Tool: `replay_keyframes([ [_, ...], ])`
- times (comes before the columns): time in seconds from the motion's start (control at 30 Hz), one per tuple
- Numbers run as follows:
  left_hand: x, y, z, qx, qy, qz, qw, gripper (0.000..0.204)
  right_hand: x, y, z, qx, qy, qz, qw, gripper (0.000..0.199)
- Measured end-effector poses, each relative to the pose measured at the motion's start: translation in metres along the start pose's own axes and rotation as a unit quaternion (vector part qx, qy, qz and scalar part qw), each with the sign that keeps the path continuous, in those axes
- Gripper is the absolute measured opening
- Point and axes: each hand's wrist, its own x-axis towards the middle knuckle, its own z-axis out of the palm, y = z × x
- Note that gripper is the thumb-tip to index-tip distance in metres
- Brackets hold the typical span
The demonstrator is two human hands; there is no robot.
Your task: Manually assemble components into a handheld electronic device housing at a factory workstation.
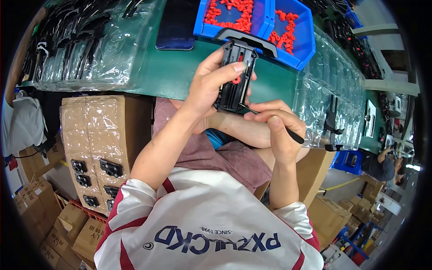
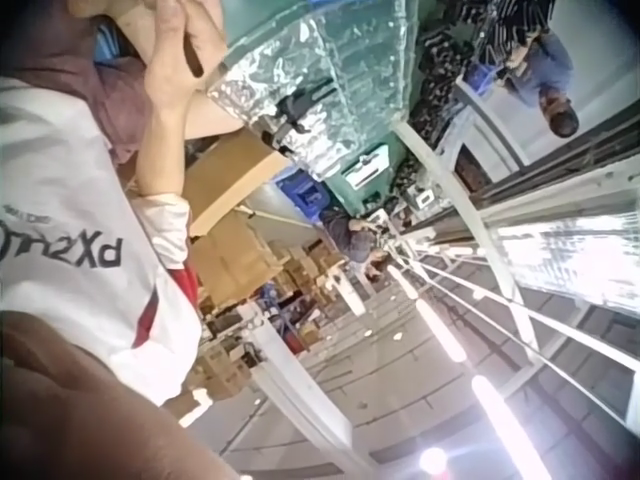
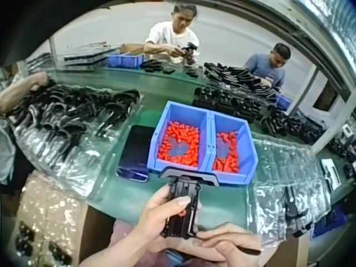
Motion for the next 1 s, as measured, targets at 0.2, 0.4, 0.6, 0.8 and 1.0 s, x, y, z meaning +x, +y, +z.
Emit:
replay_keyframes([
  [0.2, 0.000, 0.003, -0.005, -0.008, -0.008, -0.013, 1.000, 0.026, 0.000, 0.003, 0.003, 0.080, 0.020, 0.008, 0.997, 0.019],
  [0.4, 0.000, 0.003, -0.003, -0.026, -0.004, -0.023, 0.999, 0.024, 0.001, 0.002, 0.005, 0.120, 0.024, 0.007, 0.992, 0.018],
  [0.6, 0.001, 0.004, 0.000, -0.022, 0.010, -0.023, 0.999, 0.024, 0.004, 0.005, 0.004, 0.085, 0.028, 0.021, 0.996, 0.016],
  [0.8, 0.002, 0.007, 0.003, 0.021, 0.005, -0.016, 1.000, 0.026, 0.005, 0.000, -0.003, -0.001, -0.024, 0.005, 1.000, 0.014],
  [1.0, -0.002, 0.006, -0.003, -0.011, 0.002, -0.023, 1.000, 0.025, 0.009, -0.013, 0.003, 0.010, -0.049, -0.006, 0.999, 0.015],
])
